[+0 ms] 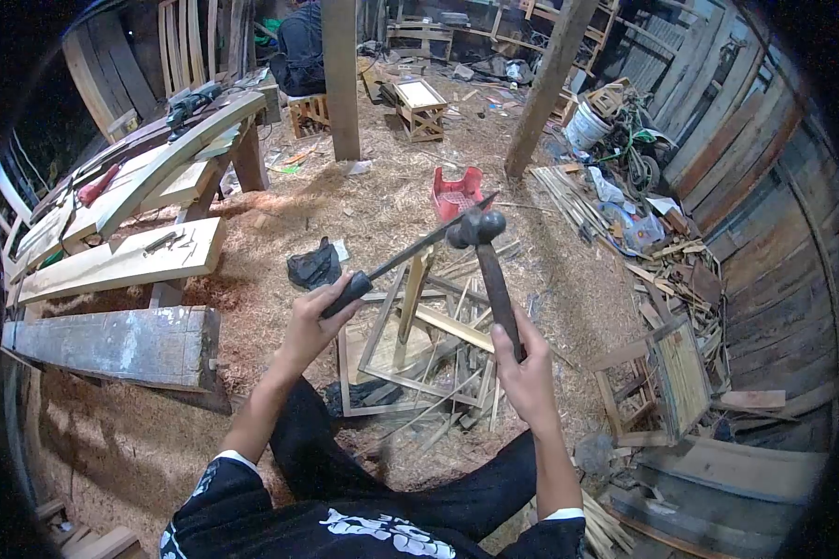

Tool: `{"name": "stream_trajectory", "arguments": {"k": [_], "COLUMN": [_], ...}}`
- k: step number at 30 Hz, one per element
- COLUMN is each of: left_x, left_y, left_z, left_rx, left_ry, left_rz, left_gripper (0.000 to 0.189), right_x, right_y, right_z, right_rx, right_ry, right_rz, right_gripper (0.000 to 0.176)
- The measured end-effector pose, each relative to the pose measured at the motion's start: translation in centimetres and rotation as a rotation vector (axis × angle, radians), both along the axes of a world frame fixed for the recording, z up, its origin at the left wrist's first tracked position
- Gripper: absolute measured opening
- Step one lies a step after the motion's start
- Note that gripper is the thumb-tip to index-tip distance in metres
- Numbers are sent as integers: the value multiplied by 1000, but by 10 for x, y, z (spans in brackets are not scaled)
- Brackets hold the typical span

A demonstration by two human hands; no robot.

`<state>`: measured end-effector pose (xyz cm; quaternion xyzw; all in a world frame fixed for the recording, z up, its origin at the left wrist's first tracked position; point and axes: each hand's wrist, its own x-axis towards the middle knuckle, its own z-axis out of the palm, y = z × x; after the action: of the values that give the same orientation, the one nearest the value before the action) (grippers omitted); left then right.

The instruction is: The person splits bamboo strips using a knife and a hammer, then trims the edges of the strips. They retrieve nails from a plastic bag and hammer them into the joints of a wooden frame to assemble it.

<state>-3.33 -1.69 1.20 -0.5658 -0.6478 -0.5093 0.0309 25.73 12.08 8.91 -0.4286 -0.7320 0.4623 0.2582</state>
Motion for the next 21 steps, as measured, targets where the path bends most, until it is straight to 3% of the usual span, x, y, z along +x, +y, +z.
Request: {"name": "stream_trajectory", "arguments": {"k": [4,7,10,12,15,18,20,21], "left_x": [3,10,17,10,13,17,17,15], "left_y": [-3,-1,-2,2,1,3,-1,-1], "left_z": [11,13,25,34,31,31,34,35], "left_rx": [-79,-47,-120,-153,-83,-98,-133,-111], "left_ry": [25,43,-6,73,46,91,100,97], "left_rz": [28,40,58,106,21,28,38,40], "left_gripper": [49,48,48,47,46,45,45,44], "right_x": [-13,-15,-11,-14,-10,-11,-11,-15], "right_y": [3,0,5,8,2,-1,2,0], "right_z": [14,8,-5,10,38,51,17,7], "right_rx": [239,360,510,509,307,239,324,605], "right_ry": [171,67,-129,-15,-104,58,-15,-16], "right_rz": [41,-35,94,123,72,47,-70,-27], "right_gripper": [52,48,48,49,50,50,50,46]}}
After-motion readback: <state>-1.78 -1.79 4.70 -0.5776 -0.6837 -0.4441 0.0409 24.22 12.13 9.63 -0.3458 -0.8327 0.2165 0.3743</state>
